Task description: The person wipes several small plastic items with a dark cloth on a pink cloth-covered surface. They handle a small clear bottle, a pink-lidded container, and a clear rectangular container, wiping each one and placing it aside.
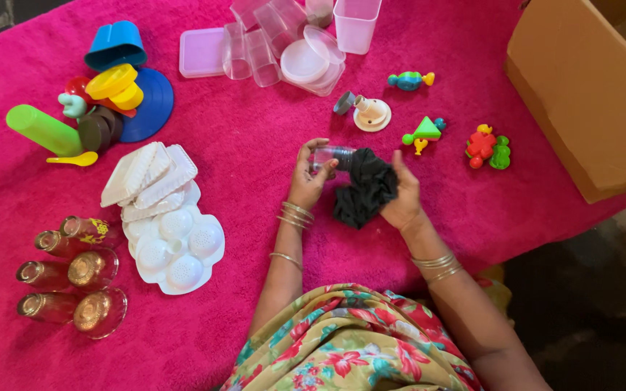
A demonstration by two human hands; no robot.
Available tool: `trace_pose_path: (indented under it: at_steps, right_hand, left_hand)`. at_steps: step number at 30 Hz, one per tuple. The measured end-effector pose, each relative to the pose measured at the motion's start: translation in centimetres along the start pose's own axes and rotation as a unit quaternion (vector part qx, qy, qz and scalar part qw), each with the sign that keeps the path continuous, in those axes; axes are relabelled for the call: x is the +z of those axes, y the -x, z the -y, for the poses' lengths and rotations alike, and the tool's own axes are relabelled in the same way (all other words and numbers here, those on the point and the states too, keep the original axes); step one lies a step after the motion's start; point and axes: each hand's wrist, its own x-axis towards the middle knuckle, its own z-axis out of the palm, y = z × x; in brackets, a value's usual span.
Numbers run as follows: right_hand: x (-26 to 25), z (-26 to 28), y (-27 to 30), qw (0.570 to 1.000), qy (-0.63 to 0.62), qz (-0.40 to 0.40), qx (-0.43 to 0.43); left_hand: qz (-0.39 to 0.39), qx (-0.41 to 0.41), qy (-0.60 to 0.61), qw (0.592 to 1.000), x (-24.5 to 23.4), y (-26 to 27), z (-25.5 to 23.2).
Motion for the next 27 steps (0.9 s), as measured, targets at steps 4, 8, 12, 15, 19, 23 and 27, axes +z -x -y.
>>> trace_pose_path:
  at_steps: [4, 8, 12, 15, 19, 23, 27]
  right_hand:
    - [-0.5, -0.2, -0.4, 0.997, 0.047, -0.045, 0.046]
    - [-2.8, -3.2, -2.6, 0.926, 0.352, 0.028, -0.132]
    - [-5.2, -4.2, -3.4, 0.903, 0.372, 0.031, -0.211]
    - [-5.9, -4.0, -3.9, 0.938, 0.284, 0.009, -0.199]
    - [-5.9, -3.4, -5.3, 0.982, 0.109, -0.091, -0.122]
    - [-5.7, -3.2, -4.9, 0.985, 0.095, -0.042, -0.136]
    - [-4.5, -3.5, -3.9, 0.926, 0.308, -0.040, -0.214]
  left_hand:
    - [0.017, -0.013, 0.042, 0.999, -0.2, -0.3, -0.9]
    - [0.028, 0.023, -0.029, 0.999, 1.1, -0.1, -1.9]
    - [0.019, 0.095, -0.107, 0.989, 2.4, 0.4, -3.5]
    - [0.018, 0.114, -0.193, 0.974, 2.7, 0.7, -5.1]
    - [0.053, 0.205, -0.310, 0.927, 2.7, 1.2, -6.2]
    - [0.055, 0.125, -0.043, 0.990, 2.7, 0.9, -4.3]
    - [-0.074, -0.173, 0.152, 0.970, 2.0, -0.2, -1.2]
